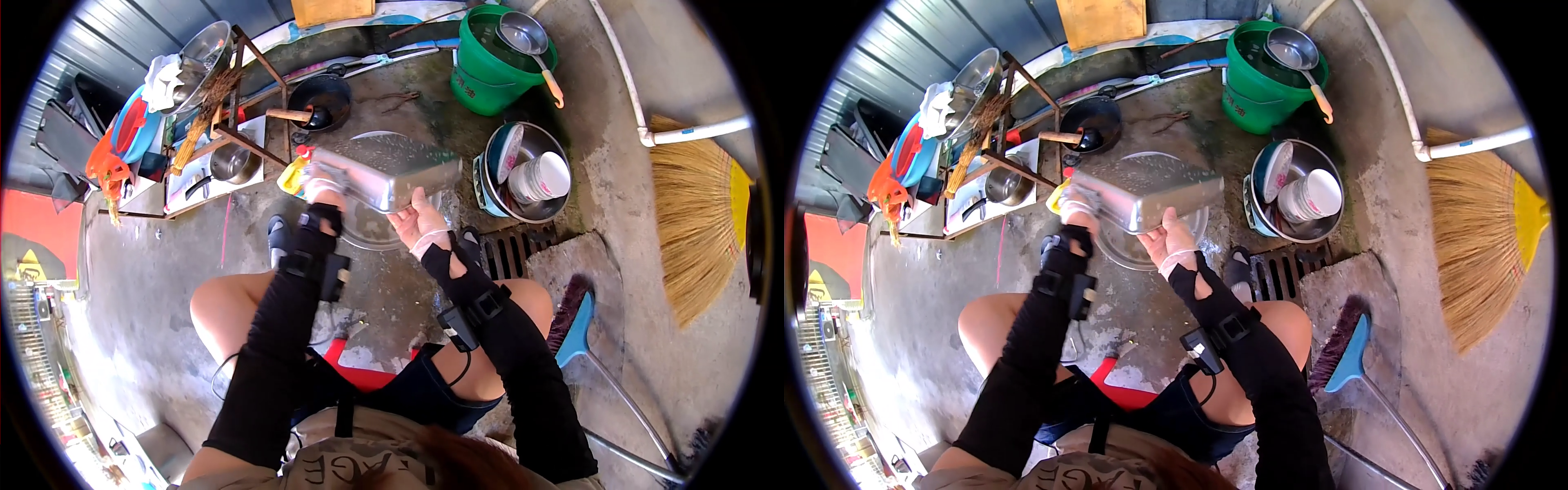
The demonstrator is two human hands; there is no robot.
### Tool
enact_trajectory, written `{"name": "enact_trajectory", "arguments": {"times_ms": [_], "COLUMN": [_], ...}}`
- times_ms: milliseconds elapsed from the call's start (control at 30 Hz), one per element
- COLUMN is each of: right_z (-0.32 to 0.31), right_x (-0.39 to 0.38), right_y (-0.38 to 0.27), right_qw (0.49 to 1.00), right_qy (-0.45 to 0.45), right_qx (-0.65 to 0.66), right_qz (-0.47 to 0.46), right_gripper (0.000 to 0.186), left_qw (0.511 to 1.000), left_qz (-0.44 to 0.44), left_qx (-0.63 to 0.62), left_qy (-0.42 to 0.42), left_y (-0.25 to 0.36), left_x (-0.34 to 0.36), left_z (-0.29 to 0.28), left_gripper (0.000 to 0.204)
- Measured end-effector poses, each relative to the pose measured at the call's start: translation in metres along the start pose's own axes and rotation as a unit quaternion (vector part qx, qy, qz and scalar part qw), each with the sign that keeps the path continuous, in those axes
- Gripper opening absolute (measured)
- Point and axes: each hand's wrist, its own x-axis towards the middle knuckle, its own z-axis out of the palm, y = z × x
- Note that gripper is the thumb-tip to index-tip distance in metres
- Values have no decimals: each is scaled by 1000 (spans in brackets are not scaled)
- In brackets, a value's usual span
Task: Washing various kitchen items including a tray, pot, and bowl in a basin of soapy water.
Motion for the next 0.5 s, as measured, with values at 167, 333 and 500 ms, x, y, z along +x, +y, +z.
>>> {"name": "enact_trajectory", "arguments": {"times_ms": [167, 333, 500], "right_z": [14, -136, 30], "right_x": [1, 99, 4], "right_y": [-9, -99, -40], "right_qw": [986, 769, 867], "right_qy": [-9, 186, 88], "right_qx": [-166, -573, -484], "right_qz": [18, -215, -81], "right_gripper": [34, 51, 68], "left_qw": [808, 70, 741], "left_qz": [100, -71, -62], "left_qx": [-546, -995, -611], "left_qy": [196, 2, 272], "left_y": [-66, 16, 50], "left_x": [3, -5, -53], "left_z": [63, -84, -72], "left_gripper": [32, 29, 28]}}
